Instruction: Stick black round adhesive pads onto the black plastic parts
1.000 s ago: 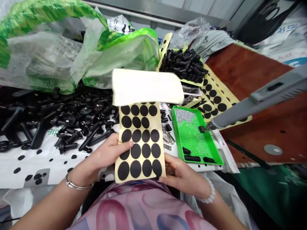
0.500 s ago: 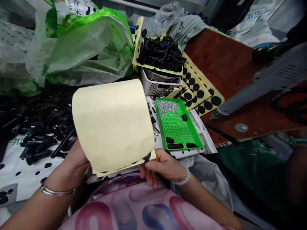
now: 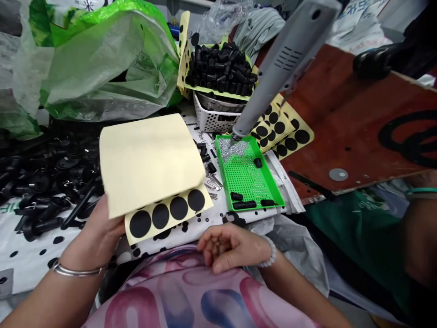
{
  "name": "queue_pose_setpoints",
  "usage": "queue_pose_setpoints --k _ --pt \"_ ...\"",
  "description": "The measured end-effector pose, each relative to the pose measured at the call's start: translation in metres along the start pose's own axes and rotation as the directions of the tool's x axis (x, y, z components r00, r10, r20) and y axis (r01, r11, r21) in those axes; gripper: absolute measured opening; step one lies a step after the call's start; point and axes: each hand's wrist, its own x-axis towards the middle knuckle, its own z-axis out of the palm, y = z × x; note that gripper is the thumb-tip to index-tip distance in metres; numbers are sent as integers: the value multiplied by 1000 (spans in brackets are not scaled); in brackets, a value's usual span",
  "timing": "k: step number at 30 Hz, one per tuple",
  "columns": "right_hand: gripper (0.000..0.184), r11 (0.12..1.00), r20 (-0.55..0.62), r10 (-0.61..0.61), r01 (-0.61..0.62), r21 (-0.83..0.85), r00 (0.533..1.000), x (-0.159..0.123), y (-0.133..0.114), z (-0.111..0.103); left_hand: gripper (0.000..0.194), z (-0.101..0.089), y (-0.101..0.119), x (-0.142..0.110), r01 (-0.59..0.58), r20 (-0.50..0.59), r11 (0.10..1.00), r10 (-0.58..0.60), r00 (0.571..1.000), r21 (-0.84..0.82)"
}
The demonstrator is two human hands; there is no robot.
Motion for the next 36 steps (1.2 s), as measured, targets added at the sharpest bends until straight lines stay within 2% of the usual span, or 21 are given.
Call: queue_pose_setpoints --k 1,2,3,4,5,6,7,8,10,12,14,16,18,19,22,25,29,36 --pt "32 993 -106 -51 39 -113 993 -8 -9 1 39 1 3 0 32 5 999 -32 999 19" --pt "22 962 -235 -159 96 -256 959 -16 -19 2 37 2 5 1 72 7 997 -72 997 31" --pt "16 900 -318 -313 173 -399 895 -21 -31 4 34 4 6 2 116 16 992 -117 993 43" --pt "14 810 -298 -456 252 -530 839 -24 -42 8 30 6 5 3 155 31 986 -157 987 58" --pt "15 695 -151 -547 346 -630 824 -24 -52 13 27 9 4 3 184 48 980 -187 981 71" --pt "16 574 31 -581 437 -692 813 -20 -61 19 24 12 1 4 198 68 977 -204 977 78" --pt "21 457 192 -580 511 -728 792 -12 -67 25 22 15 -1 5 201 87 976 -208 974 80" --pt "27 345 297 -575 555 -757 762 -3 -72 31 20 17 -5 5 201 110 976 -209 972 81" --pt "37 127 342 -584 500 -857 736 16 -76 40 16 19 -10 4 173 158 981 -185 970 83" --pt "39 37 340 -569 436 -899 749 28 -80 44 14 16 -13 1 132 210 987 -148 967 89" --pt "35 27 305 -520 372 -928 798 30 -85 43 16 10 -13 -2 118 246 989 -136 960 86" --pt "29 30 218 -479 263 -964 851 28 -91 38 18 4 -13 -3 149 259 986 -162 952 68" --pt "25 48 144 -464 187 -981 874 28 -94 34 20 -1 -12 -4 186 236 982 -190 953 39" --pt "24 66 137 -461 188 -980 877 29 -94 33 22 -3 -12 -3 196 217 980 -197 956 29" --pt "23 94 170 -491 245 -965 855 40 -88 34 30 -7 -14 0 167 147 986 -170 975 27" --pt "24 39 181 -549 241 -970 816 54 -77 38 34 -11 -18 2 131 134 991 -135 982 34" --pt "24 -2 173 -584 211 -977 793 65 -66 40 35 -20 -21 -1 143 212 990 -139 967 -1" --pt "22 5 138 -578 173 -985 804 71 -58 37 23 -39 -24 -19 127 387 990 -139 911 57"
